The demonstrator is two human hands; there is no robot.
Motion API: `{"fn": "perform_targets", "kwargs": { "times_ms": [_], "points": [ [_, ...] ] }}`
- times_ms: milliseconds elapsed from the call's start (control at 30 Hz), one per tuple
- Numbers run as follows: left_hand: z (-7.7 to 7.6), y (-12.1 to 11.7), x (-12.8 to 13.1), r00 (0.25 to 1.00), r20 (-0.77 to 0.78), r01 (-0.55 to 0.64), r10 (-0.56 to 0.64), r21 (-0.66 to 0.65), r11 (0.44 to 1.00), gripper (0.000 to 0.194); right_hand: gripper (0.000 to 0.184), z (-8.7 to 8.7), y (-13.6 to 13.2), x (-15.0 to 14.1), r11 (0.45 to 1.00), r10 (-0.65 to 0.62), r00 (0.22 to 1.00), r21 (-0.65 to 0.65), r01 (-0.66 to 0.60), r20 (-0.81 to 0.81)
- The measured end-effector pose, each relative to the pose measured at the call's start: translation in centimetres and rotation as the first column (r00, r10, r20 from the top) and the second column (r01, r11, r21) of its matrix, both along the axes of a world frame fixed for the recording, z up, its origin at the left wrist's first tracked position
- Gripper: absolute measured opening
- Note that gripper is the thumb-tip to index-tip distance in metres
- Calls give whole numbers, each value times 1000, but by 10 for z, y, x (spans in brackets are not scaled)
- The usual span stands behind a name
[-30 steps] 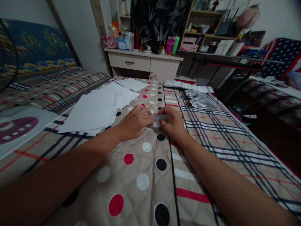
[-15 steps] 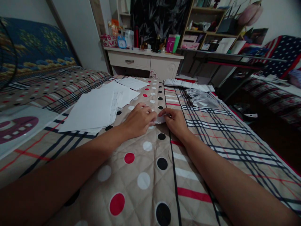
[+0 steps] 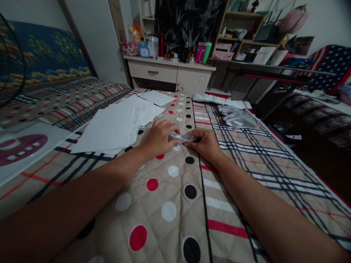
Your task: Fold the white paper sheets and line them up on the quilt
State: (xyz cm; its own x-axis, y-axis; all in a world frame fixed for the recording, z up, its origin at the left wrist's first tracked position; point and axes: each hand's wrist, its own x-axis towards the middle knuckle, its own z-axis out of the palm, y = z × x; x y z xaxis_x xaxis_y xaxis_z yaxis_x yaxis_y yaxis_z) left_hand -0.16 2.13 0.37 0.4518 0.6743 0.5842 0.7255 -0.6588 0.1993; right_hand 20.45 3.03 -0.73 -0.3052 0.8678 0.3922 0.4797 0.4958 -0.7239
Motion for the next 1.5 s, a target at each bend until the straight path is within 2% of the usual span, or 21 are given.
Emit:
{"fn": "perform_targets", "kwargs": {
  "times_ms": [67, 100, 167, 267, 367, 600, 767, 900, 1033, 1233, 1500],
  "points": [
    [-1, -1, 0, 998, 49, -26, 26, -5, 1000, 55, 16, 0, -2, -2, 997, 14, 999, 75, -11, -51],
    [-1, -2, 0, 996, 87, -29, 33, -48, 998, 66, 16, 0, -3, -3, 993, 25, 997, 115, -18, -67],
    [-2, -2, 0, 984, 175, -4, 37, -184, 983, 73, 14, 2, -6, -5, 982, 48, 997, 184, -36, -60],
    [-1, -3, 1, 955, 296, 77, 20, -311, 947, 64, 12, 5, -10, -7, 972, 41, 999, 230, -35, -25],
    [1, -5, 3, 927, 376, 105, 4, -271, 957, 55, 11, 6, -13, -9, 980, 33, 998, 198, -21, -57],
    [2, -7, 5, 889, 457, 75, 5, -157, 985, 39, 14, 6, -14, -13, 998, 15, 978, 61, -2, -207],
    [5, -11, 8, 880, 474, 66, 37, -199, 978, 28, 14, 7, -15, -14, 1000, -5, 955, 13, 9, -297],
    [5, -12, 11, 873, 486, 88, 40, -237, 968, 18, 21, 8, -16, -16, 986, -113, 937, -155, 65, -330],
    [4, -11, 10, 871, 487, 88, 69, -291, 953, 20, 24, 10, -17, -16, 974, -140, 926, -218, 64, -352],
    [6, -10, 8, 848, 517, 92, 116, -359, 929, 24, 21, 10, -17, -16, 981, -86, 927, -193, 15, -366],
    [6, -9, 8, 796, 591, 123, 132, -371, 920, 38, 21, 11, -16, -14, 983, -151, 934, -153, 106, -325]
  ]
}}
